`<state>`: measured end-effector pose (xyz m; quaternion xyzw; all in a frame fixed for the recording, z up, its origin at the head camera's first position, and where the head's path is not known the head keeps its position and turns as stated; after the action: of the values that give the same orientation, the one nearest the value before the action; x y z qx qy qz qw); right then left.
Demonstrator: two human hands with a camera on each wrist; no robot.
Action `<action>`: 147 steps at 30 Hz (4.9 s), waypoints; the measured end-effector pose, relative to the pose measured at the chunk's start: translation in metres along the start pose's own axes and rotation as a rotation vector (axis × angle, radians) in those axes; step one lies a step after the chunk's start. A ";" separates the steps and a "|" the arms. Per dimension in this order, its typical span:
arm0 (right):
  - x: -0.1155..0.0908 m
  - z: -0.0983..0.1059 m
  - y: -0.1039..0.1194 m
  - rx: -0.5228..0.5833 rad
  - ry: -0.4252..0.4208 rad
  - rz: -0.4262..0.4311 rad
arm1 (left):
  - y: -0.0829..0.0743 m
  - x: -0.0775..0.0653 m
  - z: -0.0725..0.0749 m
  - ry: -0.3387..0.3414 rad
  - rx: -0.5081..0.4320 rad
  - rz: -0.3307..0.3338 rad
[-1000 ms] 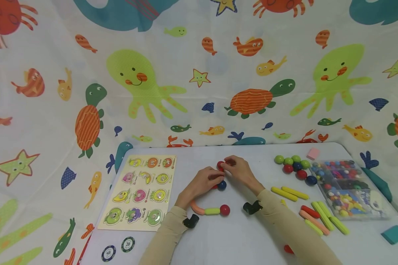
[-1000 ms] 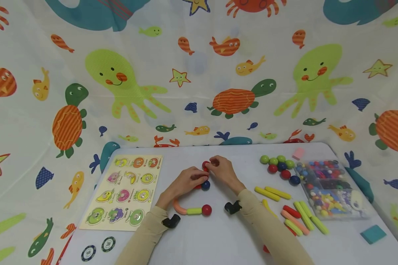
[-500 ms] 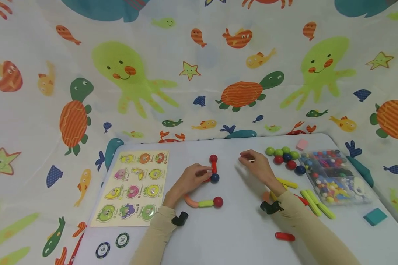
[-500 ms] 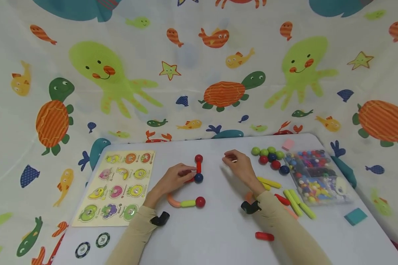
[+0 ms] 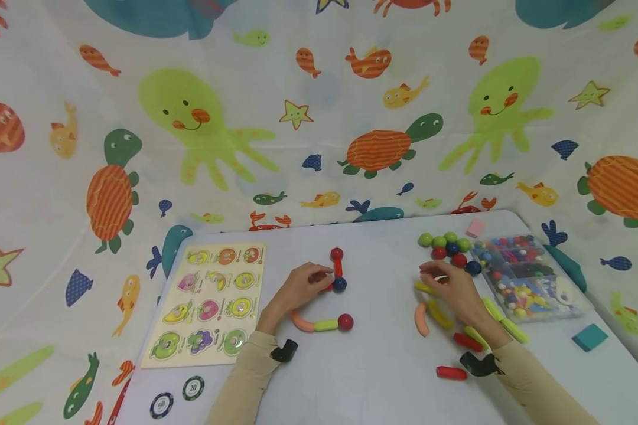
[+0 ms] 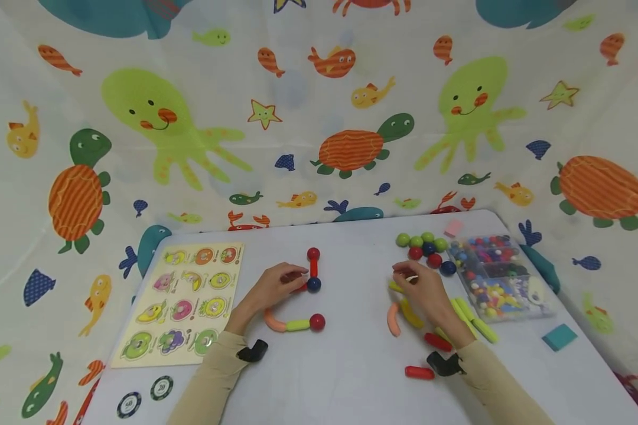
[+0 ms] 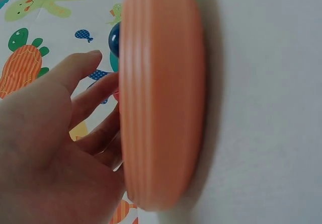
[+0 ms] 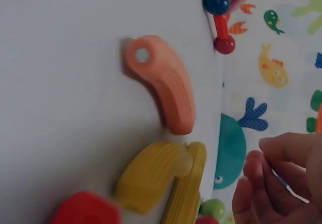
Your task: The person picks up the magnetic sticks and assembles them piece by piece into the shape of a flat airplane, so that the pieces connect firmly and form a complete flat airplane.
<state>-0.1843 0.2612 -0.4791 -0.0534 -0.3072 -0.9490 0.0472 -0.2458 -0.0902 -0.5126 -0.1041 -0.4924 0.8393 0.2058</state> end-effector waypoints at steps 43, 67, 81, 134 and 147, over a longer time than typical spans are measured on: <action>-0.018 -0.037 0.017 -0.106 0.229 0.269 | 0.006 0.001 0.004 -0.040 0.022 0.007; 0.106 -0.074 0.039 0.011 0.215 0.069 | -0.002 0.034 0.014 -0.055 0.053 0.035; 0.125 -0.099 0.046 0.042 0.248 0.066 | 0.005 0.056 0.008 -0.015 0.067 0.080; 0.116 -0.038 -0.009 0.077 0.078 -0.062 | -0.005 0.067 0.002 0.030 0.100 0.101; 0.105 -0.005 -0.048 0.060 -0.050 -0.176 | -0.004 0.069 -0.005 0.032 0.126 0.109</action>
<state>-0.2939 0.2905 -0.4974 -0.0483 -0.3398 -0.9383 -0.0423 -0.3047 -0.0538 -0.5101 -0.1309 -0.4288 0.8768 0.1738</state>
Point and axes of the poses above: each hand's wrist, its own x-axis towards the middle knuckle, its own z-axis out of the back of the hand, y = z × x, the point moved 4 cm from there along x, towards the middle knuckle, and after that the axes turned 9 degrees about -x, right-handed, at the moved point
